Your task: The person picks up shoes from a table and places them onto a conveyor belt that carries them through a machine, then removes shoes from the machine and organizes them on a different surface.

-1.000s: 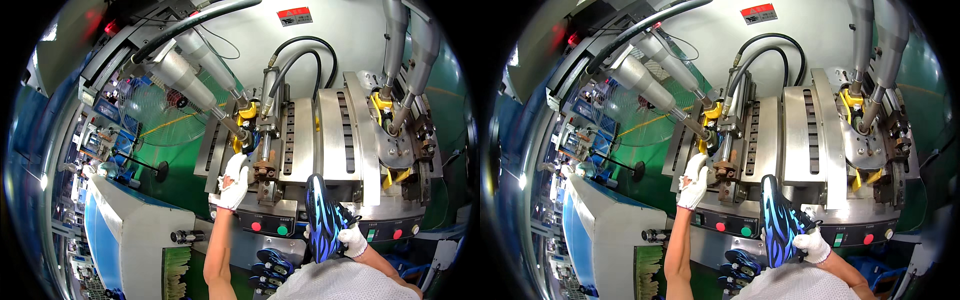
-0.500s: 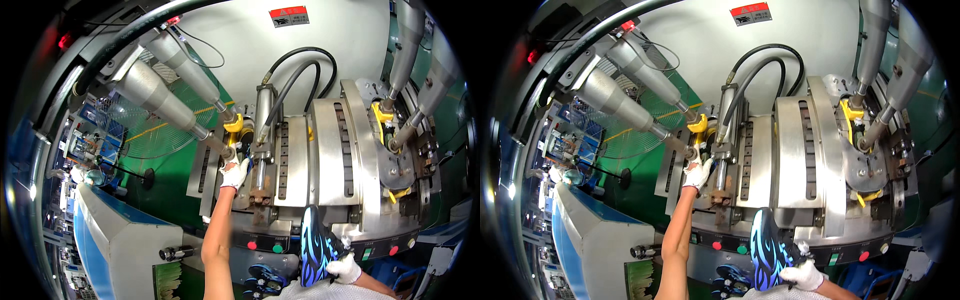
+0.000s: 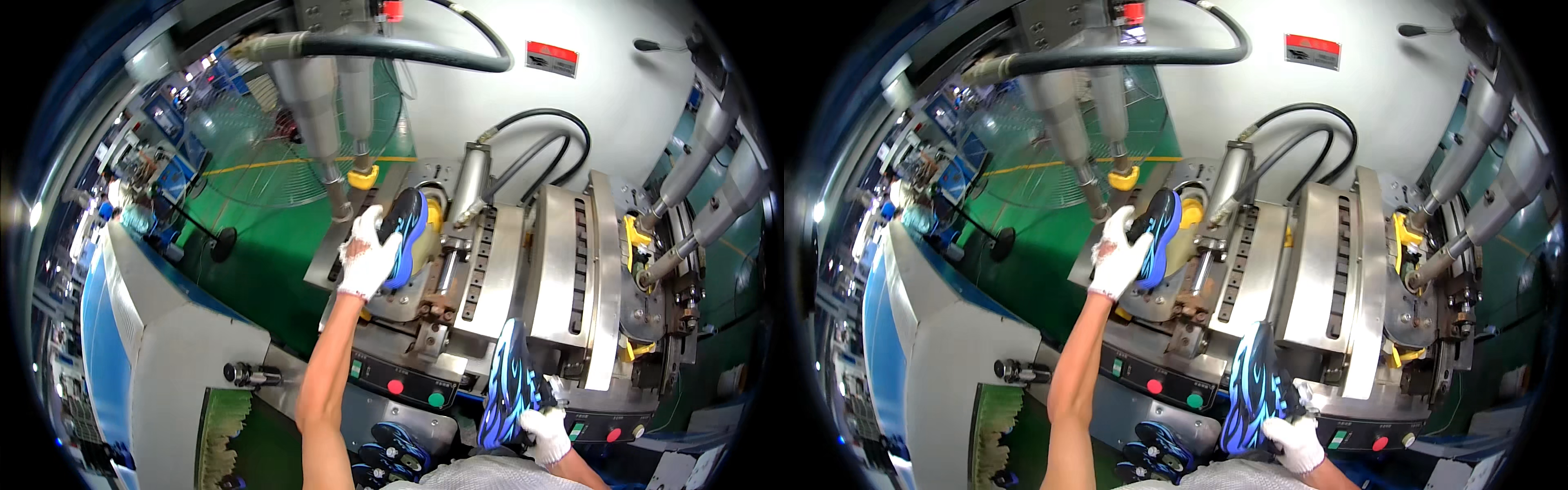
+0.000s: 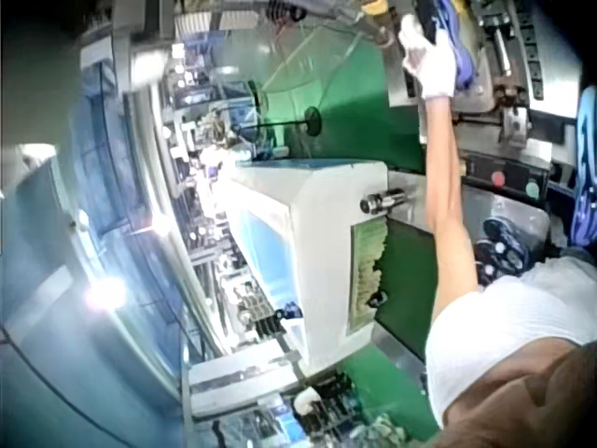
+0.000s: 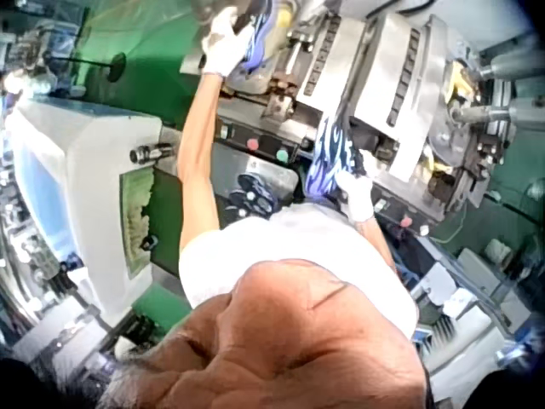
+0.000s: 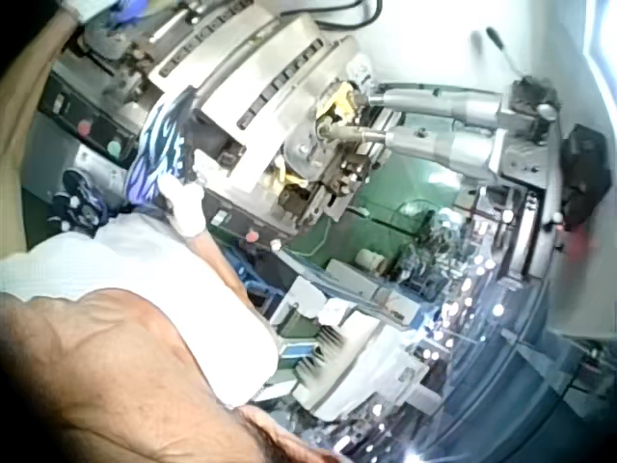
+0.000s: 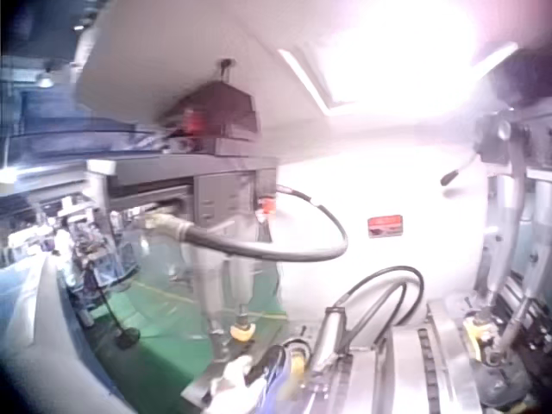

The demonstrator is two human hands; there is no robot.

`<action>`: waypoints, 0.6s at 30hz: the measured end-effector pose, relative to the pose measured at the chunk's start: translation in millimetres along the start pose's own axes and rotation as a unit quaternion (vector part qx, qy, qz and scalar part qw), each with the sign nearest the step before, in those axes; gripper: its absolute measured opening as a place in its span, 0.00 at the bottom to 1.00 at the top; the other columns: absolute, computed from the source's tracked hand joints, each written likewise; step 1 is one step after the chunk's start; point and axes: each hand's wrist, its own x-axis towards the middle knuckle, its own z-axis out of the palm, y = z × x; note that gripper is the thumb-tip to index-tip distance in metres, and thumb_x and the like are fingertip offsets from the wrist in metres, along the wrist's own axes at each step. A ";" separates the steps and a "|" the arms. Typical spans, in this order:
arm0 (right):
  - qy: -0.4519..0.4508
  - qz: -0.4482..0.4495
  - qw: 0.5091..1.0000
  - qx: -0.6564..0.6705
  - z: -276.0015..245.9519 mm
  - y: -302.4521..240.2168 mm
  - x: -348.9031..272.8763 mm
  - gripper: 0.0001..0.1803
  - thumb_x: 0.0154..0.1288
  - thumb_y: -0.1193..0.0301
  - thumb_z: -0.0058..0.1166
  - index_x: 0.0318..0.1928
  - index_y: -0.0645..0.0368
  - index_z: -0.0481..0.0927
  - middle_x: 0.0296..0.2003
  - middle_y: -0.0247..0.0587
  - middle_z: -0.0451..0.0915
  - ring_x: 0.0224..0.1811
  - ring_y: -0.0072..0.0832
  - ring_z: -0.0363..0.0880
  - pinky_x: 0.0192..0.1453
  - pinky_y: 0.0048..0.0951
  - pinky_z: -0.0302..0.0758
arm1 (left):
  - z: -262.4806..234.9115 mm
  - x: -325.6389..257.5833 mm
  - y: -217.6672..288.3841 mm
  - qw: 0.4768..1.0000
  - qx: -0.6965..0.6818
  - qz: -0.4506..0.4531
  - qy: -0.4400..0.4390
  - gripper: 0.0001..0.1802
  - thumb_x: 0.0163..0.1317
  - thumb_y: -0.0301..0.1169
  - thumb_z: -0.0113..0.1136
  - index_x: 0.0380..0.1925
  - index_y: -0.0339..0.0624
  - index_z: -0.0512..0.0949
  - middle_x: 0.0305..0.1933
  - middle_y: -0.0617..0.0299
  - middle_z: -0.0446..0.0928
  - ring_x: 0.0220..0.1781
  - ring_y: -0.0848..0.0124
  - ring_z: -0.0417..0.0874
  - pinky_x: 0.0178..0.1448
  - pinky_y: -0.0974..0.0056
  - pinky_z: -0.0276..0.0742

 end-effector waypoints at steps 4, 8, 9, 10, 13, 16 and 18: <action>-0.030 -0.057 0.993 0.095 61.6 -18.4 41.7 0.20 0.63 0.73 0.66 0.56 0.59 0.78 0.41 0.32 0.84 0.39 0.21 0.83 0.44 0.28 0.82 | -77.8 -111.3 12.5 0.996 -0.060 -0.007 0.066 0.35 0.55 0.32 0.75 0.63 0.35 0.75 0.57 0.45 0.80 0.56 0.56 0.83 0.63 0.56 0.78; -0.141 -0.145 0.975 0.093 180.0 -69.0 136.2 0.16 0.66 0.76 0.64 0.53 0.57 0.80 0.43 0.37 0.85 0.42 0.25 0.86 0.42 0.29 0.85 | -139.0 -247.4 -27.2 0.989 -0.020 -0.108 0.099 0.34 0.54 0.29 0.74 0.61 0.33 0.75 0.51 0.48 0.81 0.52 0.58 0.83 0.59 0.56 0.79; -0.167 -0.132 0.974 0.079 200.6 -82.0 166.3 0.15 0.65 0.78 0.63 0.52 0.56 0.81 0.40 0.38 0.86 0.42 0.24 0.86 0.40 0.29 0.85 | -149.0 -279.9 -36.5 0.980 -0.003 -0.179 0.086 0.35 0.52 0.29 0.74 0.61 0.34 0.75 0.52 0.46 0.81 0.54 0.55 0.82 0.62 0.55 0.77; -0.151 -0.126 0.977 0.077 221.1 -88.6 201.2 0.14 0.64 0.79 0.63 0.50 0.56 0.82 0.39 0.38 0.86 0.41 0.25 0.86 0.40 0.32 0.85 | -161.3 -310.3 -37.0 0.967 0.030 -0.241 0.077 0.35 0.50 0.31 0.75 0.60 0.36 0.76 0.53 0.48 0.81 0.55 0.54 0.82 0.62 0.54 0.77; -0.031 -0.155 0.987 -0.031 246.5 -99.7 343.7 0.19 0.60 0.76 0.63 0.53 0.55 0.82 0.39 0.39 0.86 0.43 0.33 0.86 0.44 0.38 0.84 | -165.2 -412.1 -65.0 0.915 0.074 -0.392 0.067 0.36 0.49 0.33 0.74 0.62 0.43 0.75 0.53 0.53 0.80 0.51 0.56 0.82 0.60 0.52 0.76; 0.176 -0.227 0.923 -0.256 202.5 -107.9 483.2 0.24 0.55 0.75 0.64 0.56 0.54 0.81 0.34 0.39 0.82 0.35 0.35 0.81 0.38 0.38 0.78 | -165.4 -482.2 -68.7 0.887 0.117 -0.444 0.046 0.32 0.60 0.34 0.72 0.65 0.43 0.75 0.57 0.55 0.82 0.57 0.60 0.84 0.63 0.55 0.79; 0.176 -0.205 0.887 -0.374 237.9 -93.6 488.6 0.29 0.56 0.70 0.64 0.61 0.48 0.77 0.42 0.42 0.81 0.39 0.35 0.80 0.43 0.36 0.77 | -178.0 -532.8 -52.7 0.817 0.152 -0.554 0.046 0.33 0.60 0.38 0.73 0.65 0.42 0.75 0.59 0.50 0.80 0.58 0.54 0.83 0.64 0.53 0.78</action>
